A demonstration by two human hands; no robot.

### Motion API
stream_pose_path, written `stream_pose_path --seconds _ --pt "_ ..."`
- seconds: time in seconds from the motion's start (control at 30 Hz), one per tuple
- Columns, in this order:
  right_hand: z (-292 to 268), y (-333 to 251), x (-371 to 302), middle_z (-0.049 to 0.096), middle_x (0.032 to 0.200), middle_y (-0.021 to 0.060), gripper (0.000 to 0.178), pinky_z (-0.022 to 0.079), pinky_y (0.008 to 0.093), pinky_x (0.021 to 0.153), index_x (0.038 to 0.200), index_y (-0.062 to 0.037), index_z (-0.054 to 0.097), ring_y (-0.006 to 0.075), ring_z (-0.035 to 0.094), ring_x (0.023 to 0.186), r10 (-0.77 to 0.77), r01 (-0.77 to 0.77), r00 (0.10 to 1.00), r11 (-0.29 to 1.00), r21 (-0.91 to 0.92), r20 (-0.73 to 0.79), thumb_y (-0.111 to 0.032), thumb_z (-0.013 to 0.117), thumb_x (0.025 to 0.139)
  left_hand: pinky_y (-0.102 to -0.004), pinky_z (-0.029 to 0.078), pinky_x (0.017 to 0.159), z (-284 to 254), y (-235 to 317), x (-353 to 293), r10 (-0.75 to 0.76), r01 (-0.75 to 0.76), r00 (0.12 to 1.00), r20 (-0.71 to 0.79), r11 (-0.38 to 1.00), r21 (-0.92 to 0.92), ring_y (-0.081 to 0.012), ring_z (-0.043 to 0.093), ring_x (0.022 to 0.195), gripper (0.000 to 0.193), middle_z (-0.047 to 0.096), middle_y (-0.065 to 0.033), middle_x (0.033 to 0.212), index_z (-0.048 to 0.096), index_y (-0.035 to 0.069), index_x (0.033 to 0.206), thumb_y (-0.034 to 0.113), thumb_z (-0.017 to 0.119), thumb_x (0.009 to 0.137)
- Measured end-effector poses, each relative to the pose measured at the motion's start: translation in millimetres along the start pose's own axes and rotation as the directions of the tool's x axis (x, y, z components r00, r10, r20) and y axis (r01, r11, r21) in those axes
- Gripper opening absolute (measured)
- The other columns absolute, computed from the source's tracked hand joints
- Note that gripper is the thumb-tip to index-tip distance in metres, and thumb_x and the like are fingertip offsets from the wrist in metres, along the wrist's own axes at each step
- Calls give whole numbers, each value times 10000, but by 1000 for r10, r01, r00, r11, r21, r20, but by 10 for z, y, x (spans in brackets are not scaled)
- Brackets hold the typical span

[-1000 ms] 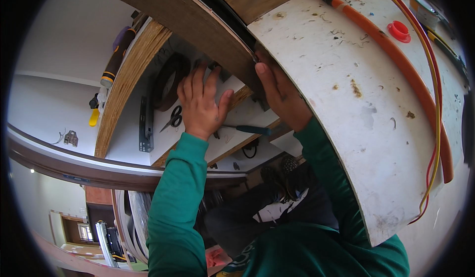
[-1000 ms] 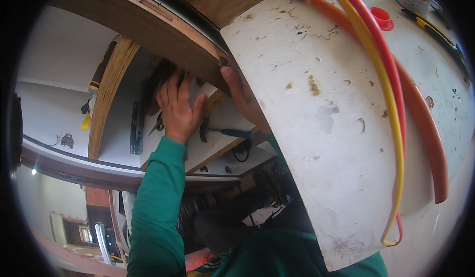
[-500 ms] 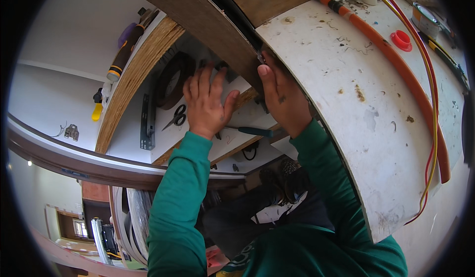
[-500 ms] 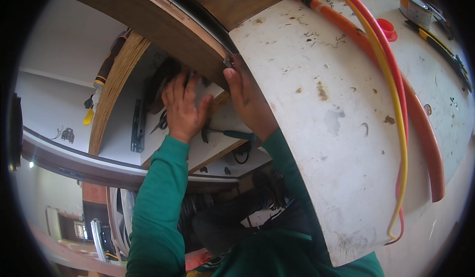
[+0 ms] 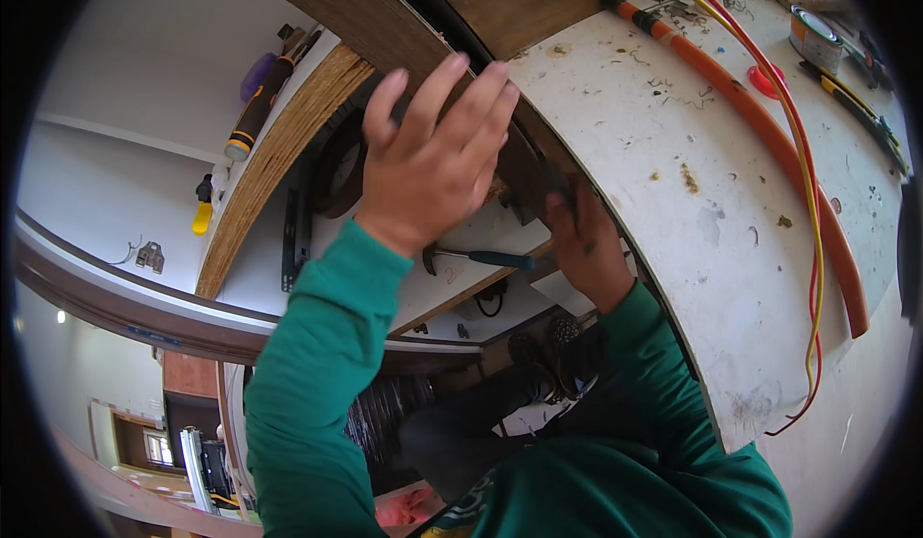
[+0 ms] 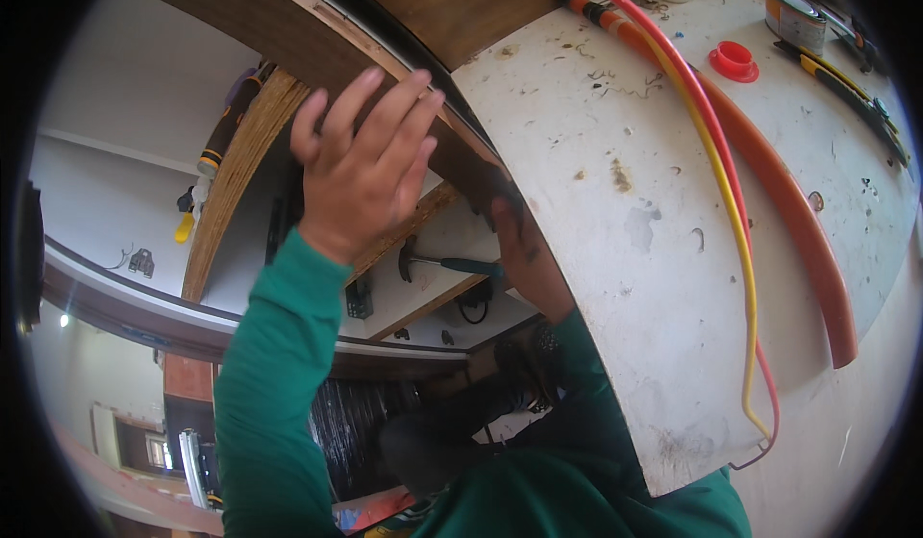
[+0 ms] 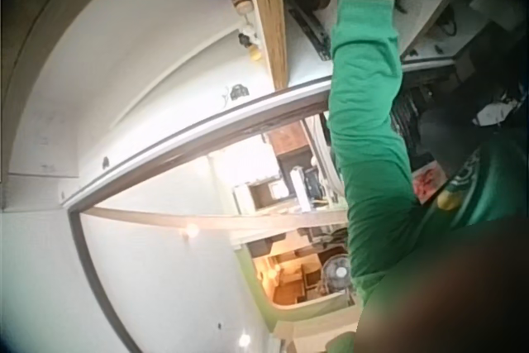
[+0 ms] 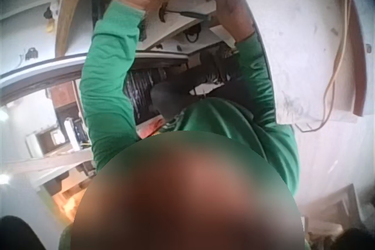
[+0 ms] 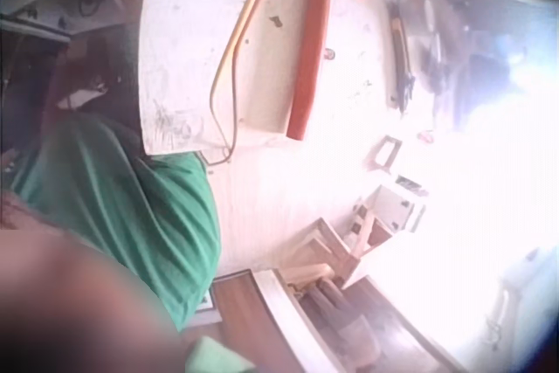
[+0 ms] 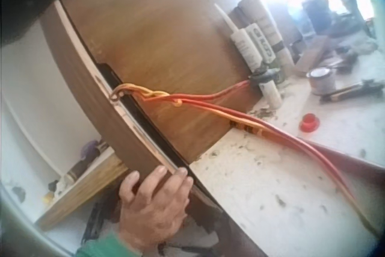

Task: The person uses a hammer to tap a wooden trim piece into place along the edge of a cabinet, then repeatedly presses and adjusts the trim with their hands to secure it. They continue tapping and pressing the trim along the cabinet edge throughout the clip.

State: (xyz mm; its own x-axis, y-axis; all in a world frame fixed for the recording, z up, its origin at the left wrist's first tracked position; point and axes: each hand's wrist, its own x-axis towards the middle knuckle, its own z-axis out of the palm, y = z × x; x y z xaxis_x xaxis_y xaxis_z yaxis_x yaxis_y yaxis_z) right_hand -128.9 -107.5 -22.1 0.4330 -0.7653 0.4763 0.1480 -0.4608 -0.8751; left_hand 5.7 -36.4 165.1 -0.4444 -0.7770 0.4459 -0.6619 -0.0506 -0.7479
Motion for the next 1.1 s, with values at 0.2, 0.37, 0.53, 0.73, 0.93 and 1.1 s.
stream_pose_path --seconds 0.2,0.37,0.53,0.73,0.93,1.1 --pt "-111 -79 17 704 1122 161 350 534 400 905 1364 -3 597 292 680 1006 39 -36 999 997 70 -35 -188 559 1069 -457 228 1217 -38 -292 464 183 -176 956 227 983 -51 -152 562 1294 139 681 63 1106 712 200 994 154 729 863" --pt "-193 -330 107 725 1136 154 329 543 411 911 1328 -36 654 313 700 1015 125 -95 988 956 278 -93 -203 609 1047 -437 379 1105 -61 -315 478 125 -124 992 4 986 -110 -196 613 1207 100 687 15 1064 710 154 937 139 752 847" --pt "-262 -436 245 740 1180 143 325 542 415 946 1312 -71 699 321 711 1065 -17 55 988 967 248 -154 -202 658 1017 -428 511 746 -242 133 209 -214 272 961 173 833 -482 -291 686 886 109 692 -60 903 692 112 886 212 704 926" --pt "-345 -327 363 739 1222 128 339 531 419 982 1326 -79 705 275 699 1131 -295 291 955 951 -100 -27 -157 661 999 -468 490 608 -15 579 20 -442 728 684 581 362 -582 -414 654 703 353 659 -210 755 654 13 892 337 629 1030" --pt "-230 -222 431 731 1250 139 330 538 382 977 1310 -65 710 261 702 1136 -316 310 948 944 -111 -46 -109 675 985 -473 495 626 221 606 21 -436 823 534 724 74 -563 -433 668 709 476 648 -238 705 658 4 887 442 583 1055" --pt "-193 -80 480 726 1276 128 335 536 368 996 1317 -51 695 236 691 1179 -349 350 935 937 14 -63 -45 664 984 -465 526 667 312 648 -1 -450 771 598 663 97 -630 -429 693 741 514 673 -237 731 685 2 917 481 562 1057"
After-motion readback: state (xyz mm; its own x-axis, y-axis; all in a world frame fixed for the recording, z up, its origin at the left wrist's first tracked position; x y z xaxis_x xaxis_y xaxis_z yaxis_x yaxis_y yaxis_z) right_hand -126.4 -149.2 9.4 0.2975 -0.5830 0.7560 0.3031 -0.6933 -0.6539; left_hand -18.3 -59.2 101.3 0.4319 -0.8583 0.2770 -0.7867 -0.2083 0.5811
